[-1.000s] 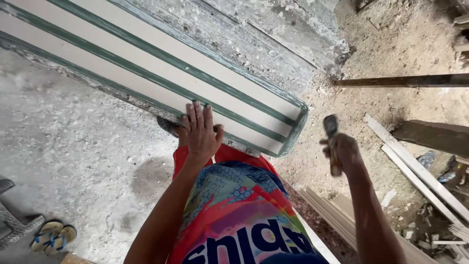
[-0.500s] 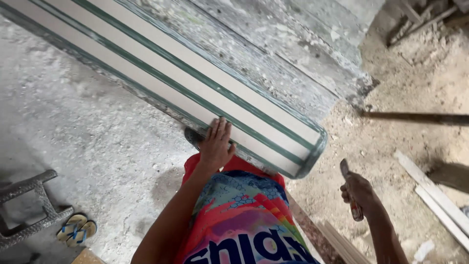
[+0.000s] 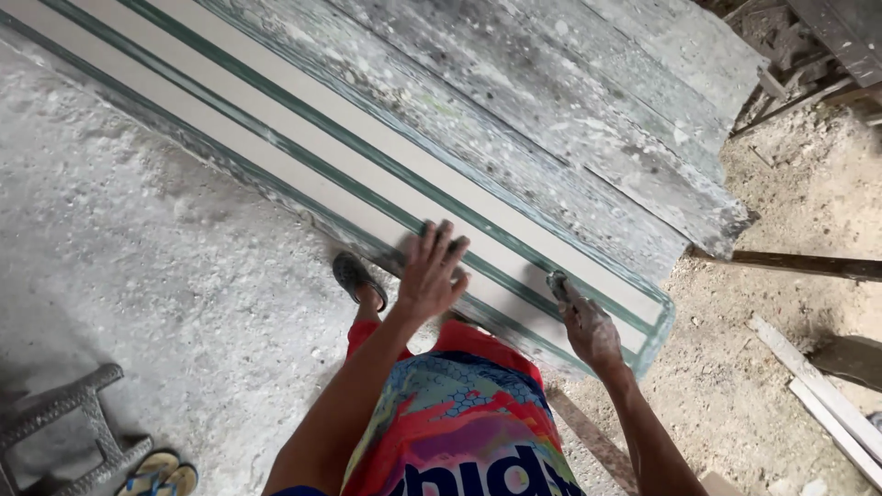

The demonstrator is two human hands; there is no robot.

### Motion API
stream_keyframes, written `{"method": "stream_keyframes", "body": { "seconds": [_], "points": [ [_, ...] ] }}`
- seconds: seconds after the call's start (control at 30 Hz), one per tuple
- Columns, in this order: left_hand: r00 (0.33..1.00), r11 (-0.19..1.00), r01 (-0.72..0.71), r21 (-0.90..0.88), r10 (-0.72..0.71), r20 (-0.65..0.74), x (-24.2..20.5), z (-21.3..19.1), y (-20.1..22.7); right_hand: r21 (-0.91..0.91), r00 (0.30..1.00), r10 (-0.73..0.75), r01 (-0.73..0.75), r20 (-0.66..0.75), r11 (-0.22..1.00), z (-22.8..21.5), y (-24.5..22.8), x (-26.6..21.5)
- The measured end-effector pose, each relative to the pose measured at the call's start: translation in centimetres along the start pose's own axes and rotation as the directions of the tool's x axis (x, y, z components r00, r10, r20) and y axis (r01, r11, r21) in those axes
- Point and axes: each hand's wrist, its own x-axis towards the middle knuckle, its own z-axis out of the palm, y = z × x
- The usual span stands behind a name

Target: Scraping off excess material from a long decorative plaster or concrete strip using a putty knife.

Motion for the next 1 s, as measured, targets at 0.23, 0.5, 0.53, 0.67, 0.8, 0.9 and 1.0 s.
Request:
{"method": "stream_keyframes", "body": {
  "seconds": [0.23,0.5,0.53,0.67,0.8,0.9,1.0],
  "points": [
    [0.937,0.947,0.307,0.095,-0.284,-0.204,0.0,-7.3,-21.9,-0.095,0.952,0.245,-0.231,0.185,0.968,1.0,-10.6,4.6],
    [0.813,0.863,0.478,-0.165,-0.505,-0.289,0.6,-11.6,-31.1,-0.143,0.954,0.225,-0.199,0.197,0.97,2.6,-16.0,6.2],
    [0.852,0.894,0.445,-0.05,-0.44,-0.282,0.5,-10.7,-30.2,-0.164,0.951,0.216,-0.182,0.22,0.97,2.9,-16.9,6.7],
    [0.976,0.991,0.008,-0.132,-0.036,-0.215,-2.3,-7.4,-22.1,-0.371,0.89,-0.407,0.457,0.208,0.809,9.5,-13.4,9.2],
    [0.952,0.967,-0.166,-0.192,0.107,-0.286,-3.5,-7.0,-22.2,-0.217,0.969,-0.154,0.195,0.193,0.956,6.1,-27.2,14.3],
    [0.937,0.995,0.067,0.068,-0.039,-0.347,-3.3,-8.8,-27.5,-0.287,0.95,-0.18,0.252,0.255,0.924,5.6,-32.6,16.6],
    [0.829,0.884,0.459,-0.09,-0.463,-0.313,-1.8,-12.4,-34.5,-0.25,0.914,-0.281,0.357,0.294,0.9,5.3,-37.0,19.7]
  ]
}}
